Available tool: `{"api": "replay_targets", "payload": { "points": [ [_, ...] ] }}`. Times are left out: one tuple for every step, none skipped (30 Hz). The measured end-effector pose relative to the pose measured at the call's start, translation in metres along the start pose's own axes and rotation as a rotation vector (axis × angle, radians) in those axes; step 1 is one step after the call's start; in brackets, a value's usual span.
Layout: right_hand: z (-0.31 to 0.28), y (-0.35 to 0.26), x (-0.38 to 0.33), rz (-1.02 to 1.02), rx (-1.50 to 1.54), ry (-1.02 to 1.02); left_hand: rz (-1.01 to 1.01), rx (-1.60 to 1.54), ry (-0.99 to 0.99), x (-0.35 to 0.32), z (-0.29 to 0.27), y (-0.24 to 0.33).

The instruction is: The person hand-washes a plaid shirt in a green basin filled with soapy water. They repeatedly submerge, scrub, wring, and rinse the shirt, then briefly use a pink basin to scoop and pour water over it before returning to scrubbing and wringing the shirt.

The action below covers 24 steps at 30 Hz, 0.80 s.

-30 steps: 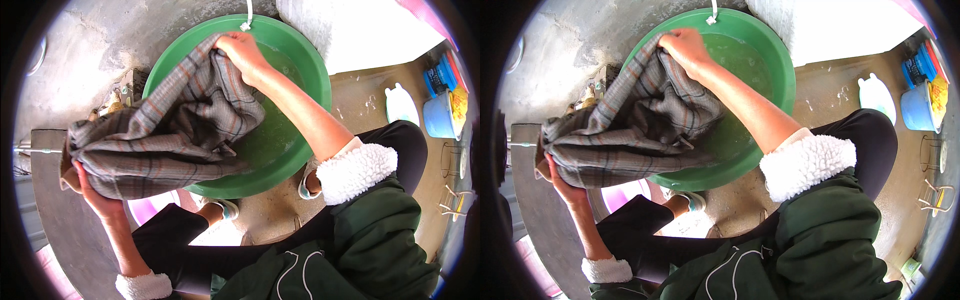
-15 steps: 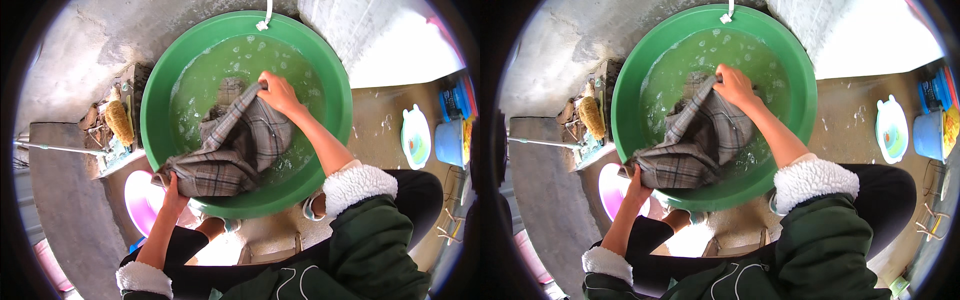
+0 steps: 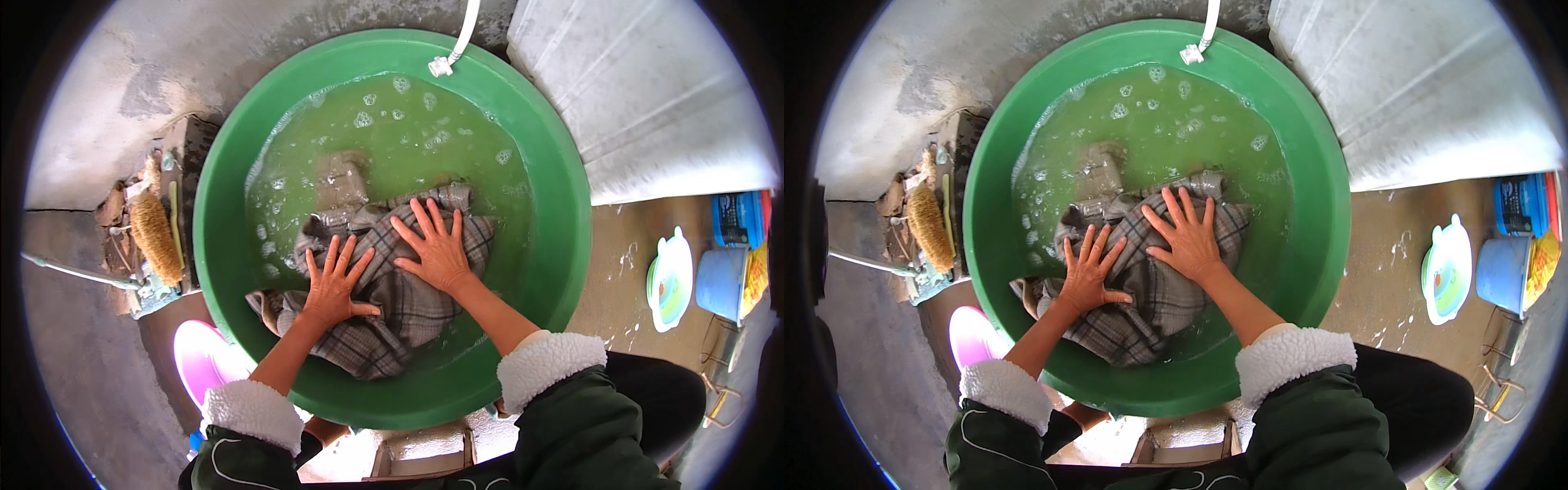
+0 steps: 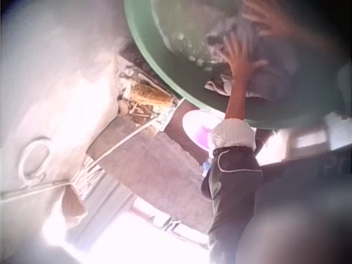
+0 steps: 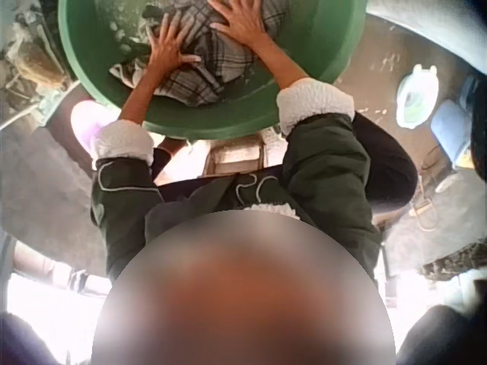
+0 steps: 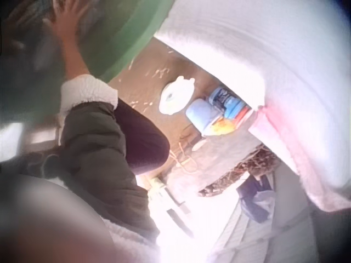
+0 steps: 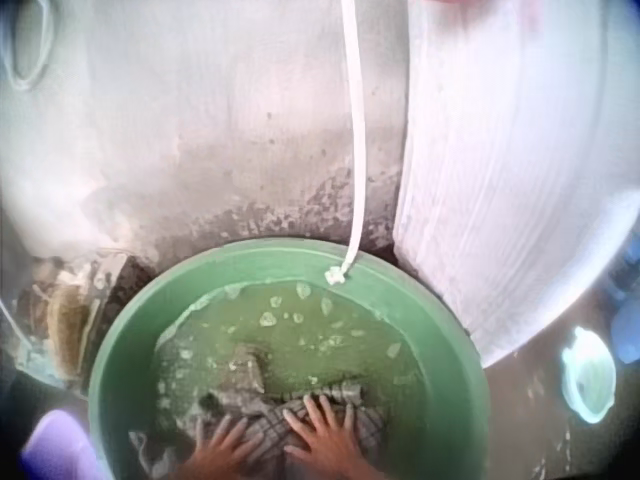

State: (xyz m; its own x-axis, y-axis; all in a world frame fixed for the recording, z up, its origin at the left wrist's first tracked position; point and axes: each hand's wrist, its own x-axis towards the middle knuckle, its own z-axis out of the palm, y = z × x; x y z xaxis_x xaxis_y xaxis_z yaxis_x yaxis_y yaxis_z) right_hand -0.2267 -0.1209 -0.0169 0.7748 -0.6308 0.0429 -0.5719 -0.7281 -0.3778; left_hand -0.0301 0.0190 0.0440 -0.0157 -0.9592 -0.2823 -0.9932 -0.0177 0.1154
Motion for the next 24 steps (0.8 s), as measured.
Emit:
{"api": "replay_targets", "payload": {
  "points": [
    [0.008,0.004,0.003,-0.014,-0.011,-0.016,-0.031,-0.009,-0.007,0.001,0.013,0.0],
    [0.017,0.007,0.007,-0.019,-0.027,-0.032,-0.072,-0.012,-0.061,0.002,0.024,-0.002],
    [0.024,0.01,0.011,-0.044,-0.02,-0.017,-0.088,-0.017,-0.052,0.002,0.035,-0.004],
    [0.031,0.012,0.014,-0.057,-0.021,-0.02,-0.115,-0.019,-0.042,0.002,0.044,-0.004],
    [0.036,0.016,0.018,-0.071,-0.005,-0.065,-0.15,-0.014,-0.043,0.002,0.052,-0.003],
    [0.042,0.018,0.021,-0.088,-0.03,-0.016,-0.157,-0.007,0.041,0.003,0.059,-0.002],
    [0.046,0.02,0.024,-0.105,-0.036,-0.015,-0.183,-0.008,0.061,0.003,0.063,-0.001],
    [0.048,0.023,0.027,-0.139,-0.031,0.018,-0.243,-0.014,-0.041,0.005,0.066,0.0],
    [0.05,0.023,0.03,-0.142,-0.041,-0.019,-0.272,-0.022,-0.057,0.007,0.066,0.002],
    [0.049,0.024,0.034,-0.165,-0.041,-0.022,-0.294,-0.023,-0.041,0.01,0.065,0.003],
    [0.046,0.023,0.039,-0.18,-0.052,0.03,-0.313,0.003,-0.026,0.012,0.063,0.005],
    [0.041,0.024,0.044,-0.209,-0.042,-0.036,-0.354,-0.024,-0.039,0.013,0.06,0.008],
    [0.033,0.023,0.05,-0.225,-0.038,-0.056,-0.397,-0.041,-0.049,0.014,0.057,0.012],
    [0.024,0.021,0.057,-0.217,-0.042,-0.157,-0.449,-0.049,-0.075,0.015,0.054,0.016],
    [0.012,0.022,0.061,-0.296,0.002,-0.05,-0.467,0.018,-0.011,0.014,0.052,0.023],
    [0.0,0.024,0.068,-0.257,0.13,-0.002,-0.501,-0.007,0.01,0.013,0.05,0.03],
    [-0.014,0.031,0.076,-0.225,0.292,0.018,-0.538,-0.03,0.014,0.011,0.05,0.037],
    [-0.025,0.039,0.081,-0.186,0.443,-0.016,-0.56,-0.055,0.058,0.009,0.05,0.044],
    [-0.036,0.048,0.076,-0.11,0.356,0.208,-0.562,-0.016,0.069,0.005,0.05,0.052],
    [-0.042,0.055,0.075,-0.025,0.135,0.461,-0.593,-0.035,0.052,0.002,0.052,0.059],
    [-0.042,0.059,0.069,0.081,0.027,0.434,-0.611,-0.05,0.045,-0.001,0.054,0.066],
    [-0.04,0.064,0.063,0.294,-0.062,0.371,-0.644,-0.059,-0.008,-0.003,0.056,0.073],
    [-0.03,0.062,0.056,0.327,0.075,0.156,-0.641,-0.021,-0.063,-0.004,0.059,0.08],
    [-0.018,0.058,0.047,0.43,0.212,-0.165,-0.637,-0.028,-0.036,-0.002,0.062,0.087]
  ]
}}
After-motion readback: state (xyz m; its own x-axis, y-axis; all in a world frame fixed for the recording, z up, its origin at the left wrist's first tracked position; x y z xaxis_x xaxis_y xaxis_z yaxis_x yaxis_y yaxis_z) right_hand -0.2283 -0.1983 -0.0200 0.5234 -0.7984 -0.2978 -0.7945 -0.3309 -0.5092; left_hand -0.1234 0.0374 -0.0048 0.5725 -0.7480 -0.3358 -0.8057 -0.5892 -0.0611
